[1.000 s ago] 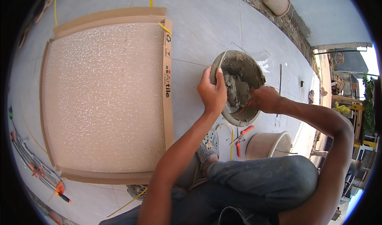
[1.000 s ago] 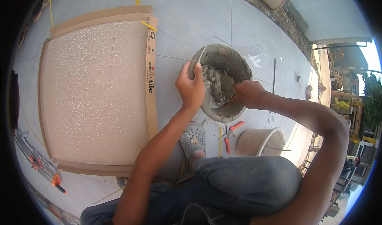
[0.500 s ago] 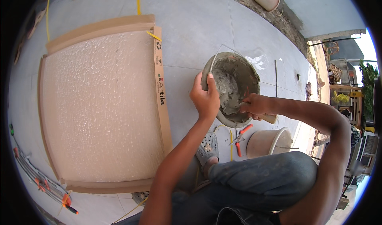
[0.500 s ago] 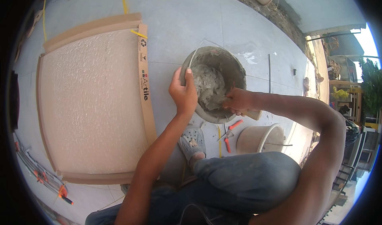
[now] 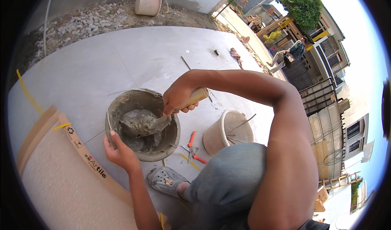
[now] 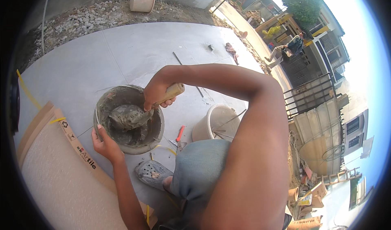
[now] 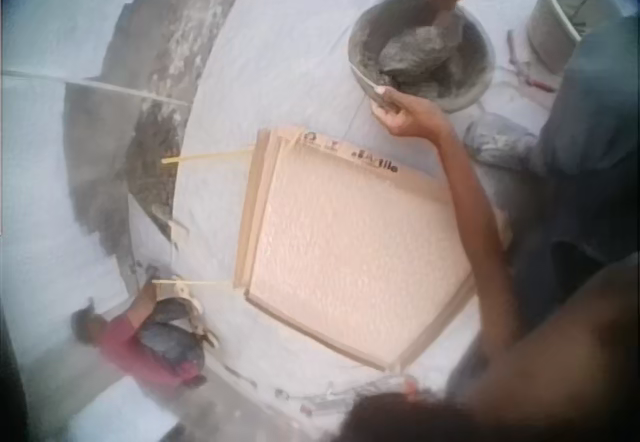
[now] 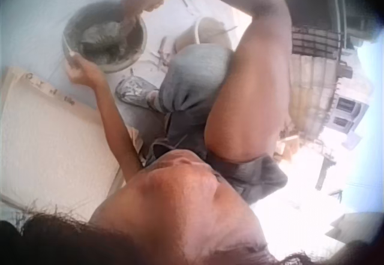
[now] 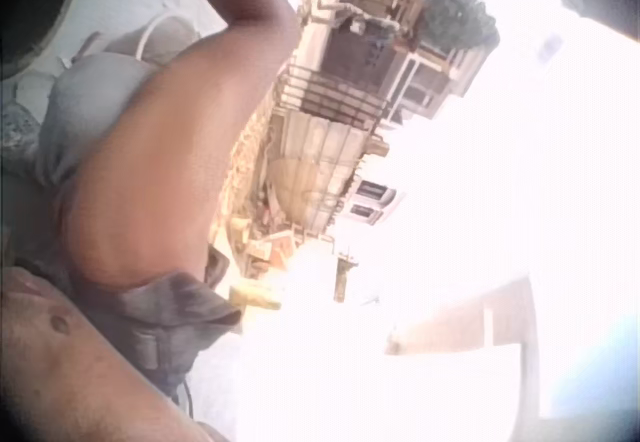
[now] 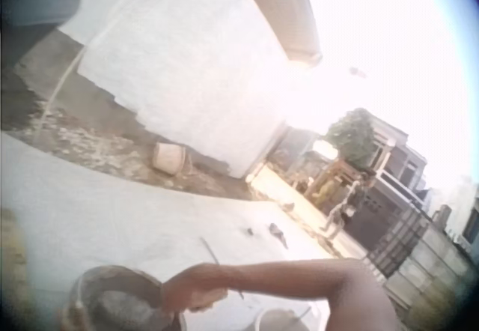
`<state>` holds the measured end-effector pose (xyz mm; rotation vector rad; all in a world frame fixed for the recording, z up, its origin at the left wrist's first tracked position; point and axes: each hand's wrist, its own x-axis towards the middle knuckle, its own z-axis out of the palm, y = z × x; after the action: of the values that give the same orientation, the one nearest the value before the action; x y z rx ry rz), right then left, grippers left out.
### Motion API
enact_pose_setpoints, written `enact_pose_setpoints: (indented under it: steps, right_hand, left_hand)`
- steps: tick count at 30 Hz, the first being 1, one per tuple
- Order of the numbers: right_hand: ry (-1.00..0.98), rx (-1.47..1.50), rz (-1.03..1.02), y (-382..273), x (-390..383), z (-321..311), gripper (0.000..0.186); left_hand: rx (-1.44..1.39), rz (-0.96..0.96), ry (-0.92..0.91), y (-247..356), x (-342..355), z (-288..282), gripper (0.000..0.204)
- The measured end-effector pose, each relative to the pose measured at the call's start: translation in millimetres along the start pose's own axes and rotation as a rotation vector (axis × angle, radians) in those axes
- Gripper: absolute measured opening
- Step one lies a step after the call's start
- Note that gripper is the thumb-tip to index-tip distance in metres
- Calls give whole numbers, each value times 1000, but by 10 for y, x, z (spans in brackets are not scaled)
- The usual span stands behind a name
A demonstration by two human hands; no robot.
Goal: The person mixes cement with a hoe, then scoops it into a bucket. They spread the cement onto a large tile using a trowel, covering the surface evenly.
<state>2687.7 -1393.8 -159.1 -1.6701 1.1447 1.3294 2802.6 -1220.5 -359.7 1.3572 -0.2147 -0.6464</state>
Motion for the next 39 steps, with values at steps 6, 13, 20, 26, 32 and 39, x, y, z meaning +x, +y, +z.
enact_pose_setpoints:
  steps: [6,13,20,26,32,39]
  right_hand:
    - [301,-635,-96,-385,334,260,33]
    - [365,-859,-253,-166,1137,607,31]
    - [63,-349,-52,-128,760,430,49]
    - [121,-528,-4,-328,886,460,48]
    - [131,-497,50,-377,280,323,41]
    - [291,-522,91,-346,-31,-161,42]
  left_hand:
    - [-1,10,-6,24,31,-29,39]
    - [-99,-32,-5,-18,6,19,37]
    - [-70,39,39,-33,46,50,33]
    - [-25,61,47,-81,93,-20,33]
    - [-41,69,63,-44,55,-7,30]
    - [1,84,70,-35,40,-1,33]
